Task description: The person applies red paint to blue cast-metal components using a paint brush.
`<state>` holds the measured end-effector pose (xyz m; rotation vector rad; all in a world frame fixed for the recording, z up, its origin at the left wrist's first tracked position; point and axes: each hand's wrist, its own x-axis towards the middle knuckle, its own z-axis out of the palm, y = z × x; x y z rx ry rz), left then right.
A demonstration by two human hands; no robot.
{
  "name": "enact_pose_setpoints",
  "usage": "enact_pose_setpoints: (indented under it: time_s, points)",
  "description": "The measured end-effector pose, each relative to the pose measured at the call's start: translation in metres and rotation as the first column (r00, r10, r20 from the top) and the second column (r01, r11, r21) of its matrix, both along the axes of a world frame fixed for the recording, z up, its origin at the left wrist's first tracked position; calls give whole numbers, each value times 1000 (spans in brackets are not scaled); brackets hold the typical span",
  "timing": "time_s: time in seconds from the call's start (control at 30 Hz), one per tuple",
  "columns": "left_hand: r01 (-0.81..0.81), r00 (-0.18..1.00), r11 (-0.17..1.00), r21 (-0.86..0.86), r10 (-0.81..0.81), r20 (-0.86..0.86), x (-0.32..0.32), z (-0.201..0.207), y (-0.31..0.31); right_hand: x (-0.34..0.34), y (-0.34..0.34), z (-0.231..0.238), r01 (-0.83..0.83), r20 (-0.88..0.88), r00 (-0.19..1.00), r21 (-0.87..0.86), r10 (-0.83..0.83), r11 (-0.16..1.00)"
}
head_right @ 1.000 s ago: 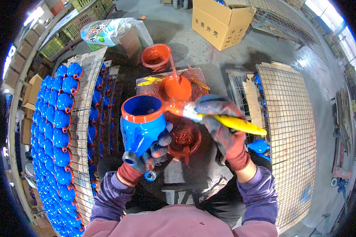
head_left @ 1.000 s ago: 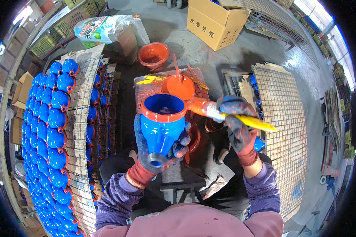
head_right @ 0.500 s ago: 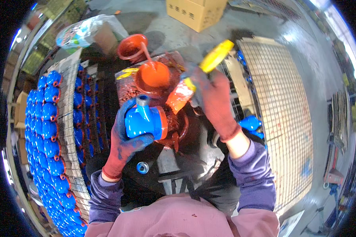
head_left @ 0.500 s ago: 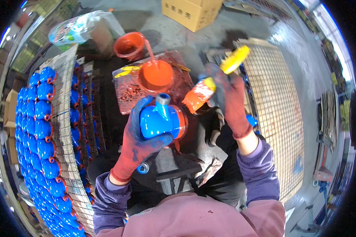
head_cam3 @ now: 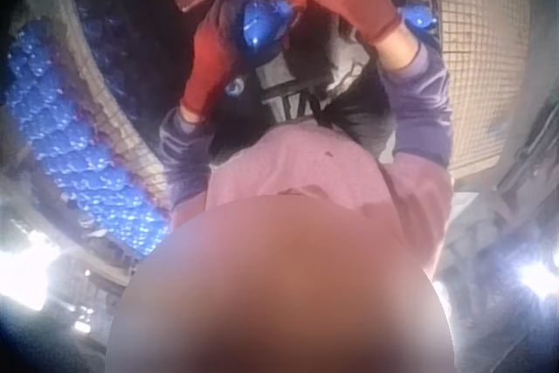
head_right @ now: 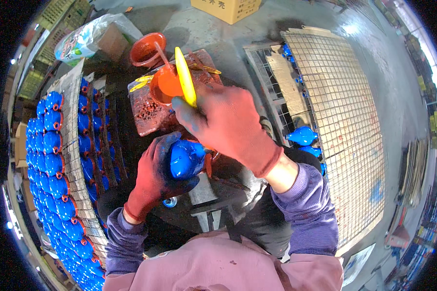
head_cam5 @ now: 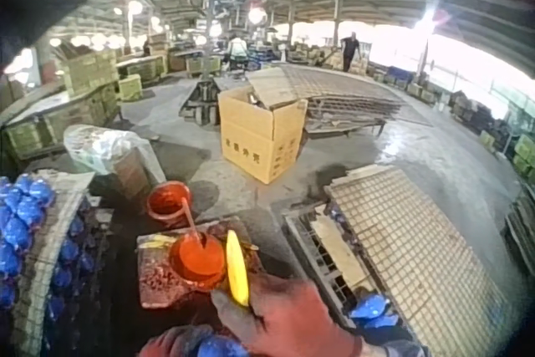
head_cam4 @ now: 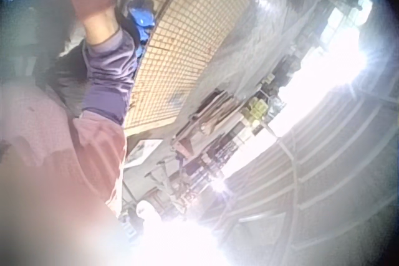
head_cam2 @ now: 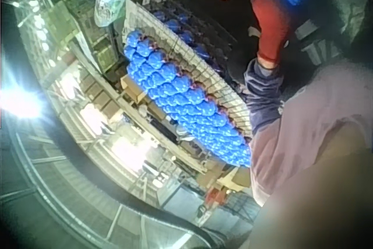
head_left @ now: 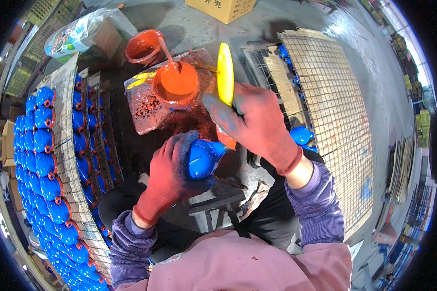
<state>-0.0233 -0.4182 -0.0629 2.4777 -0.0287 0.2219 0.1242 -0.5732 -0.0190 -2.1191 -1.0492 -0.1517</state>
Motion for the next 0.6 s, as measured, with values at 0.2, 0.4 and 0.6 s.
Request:
enact_pose_setpoints:
  time_s: [0.2,0.4,0.6]
  points:
    - [-55,998,998,-4,55,-36,-2,-7,10,-13,-8,7,-220,287,929,-82,235,972]
    - [-181,983,887,-425,153,-99,-2,-9,12,-18,-14,21,-266,414,874,-35,256,963]
    - [-267,954,144,-953,-104,-283,-6,11,15,-12,-11,-5,-181,-68,972,388,224,904]
